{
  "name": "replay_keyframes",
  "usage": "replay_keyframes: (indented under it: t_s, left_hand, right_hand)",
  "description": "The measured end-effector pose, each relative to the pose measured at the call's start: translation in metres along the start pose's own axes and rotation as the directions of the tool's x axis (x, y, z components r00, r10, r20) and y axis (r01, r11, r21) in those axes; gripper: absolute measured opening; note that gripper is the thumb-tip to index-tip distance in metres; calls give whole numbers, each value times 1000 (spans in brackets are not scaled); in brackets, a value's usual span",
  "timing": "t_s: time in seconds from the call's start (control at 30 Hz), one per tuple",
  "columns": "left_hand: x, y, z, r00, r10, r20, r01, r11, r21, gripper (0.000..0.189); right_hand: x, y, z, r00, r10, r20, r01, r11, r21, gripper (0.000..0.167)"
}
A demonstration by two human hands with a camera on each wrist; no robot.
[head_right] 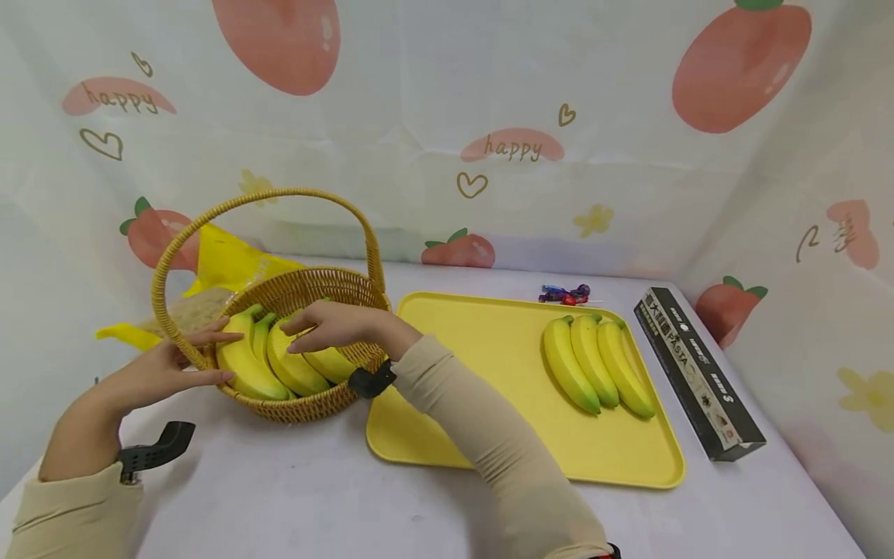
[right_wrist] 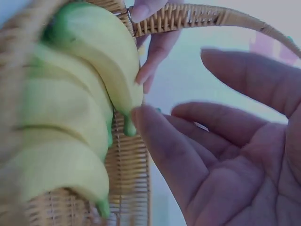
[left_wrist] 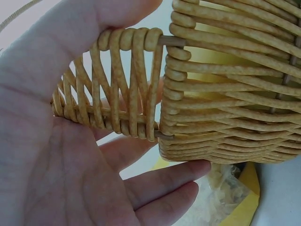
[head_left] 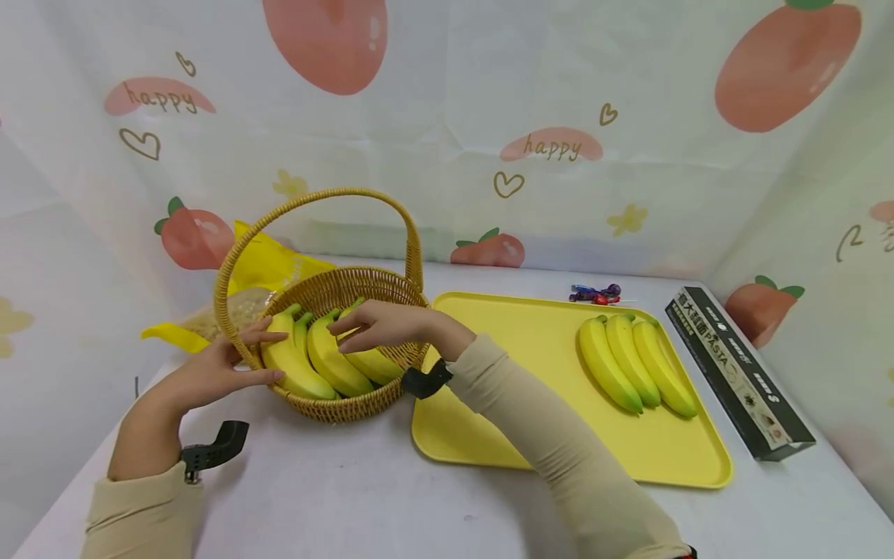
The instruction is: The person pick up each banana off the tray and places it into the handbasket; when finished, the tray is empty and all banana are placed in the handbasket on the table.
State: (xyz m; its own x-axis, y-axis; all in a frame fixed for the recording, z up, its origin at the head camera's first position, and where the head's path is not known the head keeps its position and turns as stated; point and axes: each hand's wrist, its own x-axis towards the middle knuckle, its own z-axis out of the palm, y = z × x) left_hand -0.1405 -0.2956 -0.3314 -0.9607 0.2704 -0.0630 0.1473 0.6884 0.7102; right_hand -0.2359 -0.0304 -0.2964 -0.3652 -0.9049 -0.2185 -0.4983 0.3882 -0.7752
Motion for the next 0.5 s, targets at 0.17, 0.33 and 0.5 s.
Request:
replay_keyframes:
  t_s: [0.17, 0.33, 0.5]
  left_hand:
    - [1, 2, 1, 1000, 9, 0, -9, 1000, -22, 60]
    - [2, 1, 1, 1000, 9, 6, -9, 1000, -23, 61]
    - [1, -2, 1, 1000, 10, 2, -10, 1000, -28, 61]
  right_hand:
    - [-37, 16, 2, 994, 25, -108, -14, 995, 100, 53]
    - [-71, 29, 4, 980, 33, -197, -13, 995, 102, 54]
    - [-95, 43, 8, 970, 12, -243, 22, 990, 136, 51]
